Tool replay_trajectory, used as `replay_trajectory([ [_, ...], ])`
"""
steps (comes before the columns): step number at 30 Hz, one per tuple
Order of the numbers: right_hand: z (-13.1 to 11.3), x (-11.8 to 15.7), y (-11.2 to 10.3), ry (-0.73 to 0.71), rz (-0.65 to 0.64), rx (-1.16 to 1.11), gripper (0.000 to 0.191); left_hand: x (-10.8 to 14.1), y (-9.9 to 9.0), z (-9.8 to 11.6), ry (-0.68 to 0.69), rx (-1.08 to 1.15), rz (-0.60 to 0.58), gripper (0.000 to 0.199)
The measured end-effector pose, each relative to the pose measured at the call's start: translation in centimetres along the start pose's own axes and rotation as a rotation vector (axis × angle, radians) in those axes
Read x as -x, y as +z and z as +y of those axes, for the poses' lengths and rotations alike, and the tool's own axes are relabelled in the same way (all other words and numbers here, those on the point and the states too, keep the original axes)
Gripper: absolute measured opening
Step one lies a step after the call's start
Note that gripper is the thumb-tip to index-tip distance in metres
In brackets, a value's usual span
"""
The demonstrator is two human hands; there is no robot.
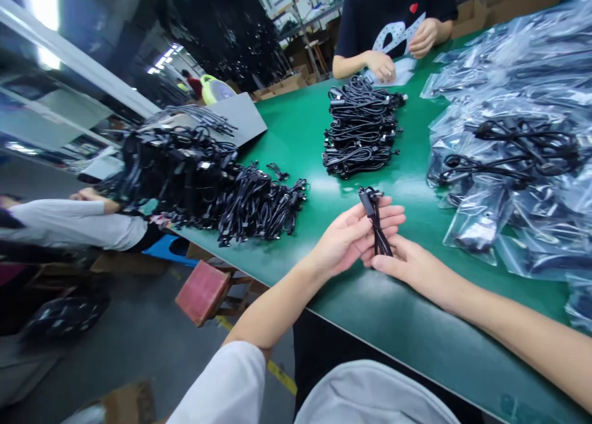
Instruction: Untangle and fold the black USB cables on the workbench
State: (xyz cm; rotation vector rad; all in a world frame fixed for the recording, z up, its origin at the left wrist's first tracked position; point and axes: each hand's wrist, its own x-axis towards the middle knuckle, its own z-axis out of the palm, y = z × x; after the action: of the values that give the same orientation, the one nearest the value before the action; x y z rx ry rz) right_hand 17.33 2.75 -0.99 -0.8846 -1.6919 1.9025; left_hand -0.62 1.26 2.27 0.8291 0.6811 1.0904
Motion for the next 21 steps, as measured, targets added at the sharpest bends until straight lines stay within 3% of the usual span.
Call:
replay_trajectory([
  [2, 0.0, 0.3, -0.1, 0.037, 0.051, 0.102, 0.043, -0.6, 0.2, -0.9, -0.01, -0.017, -0.01, 0.045],
  [7, 0.7, 0.8, -0.7, 0.025, 0.276, 0.579, 0.031, -0.1, -1.7, -1.2, 0.029, -0.211, 0.238, 0.044],
  [12, 1.8, 1.0, -0.9, 0.04, 0.278, 0.652, 0.035, -0.1, -2.0, -1.1, 0.09, -0.143, 0.366, 0.04],
  [21, 1.1, 0.9, -0.5, 0.077, 0.224, 0.693, 0.037, -0.2, -2.3, -0.9, 0.053, -0.054, 0.367, 0.037],
])
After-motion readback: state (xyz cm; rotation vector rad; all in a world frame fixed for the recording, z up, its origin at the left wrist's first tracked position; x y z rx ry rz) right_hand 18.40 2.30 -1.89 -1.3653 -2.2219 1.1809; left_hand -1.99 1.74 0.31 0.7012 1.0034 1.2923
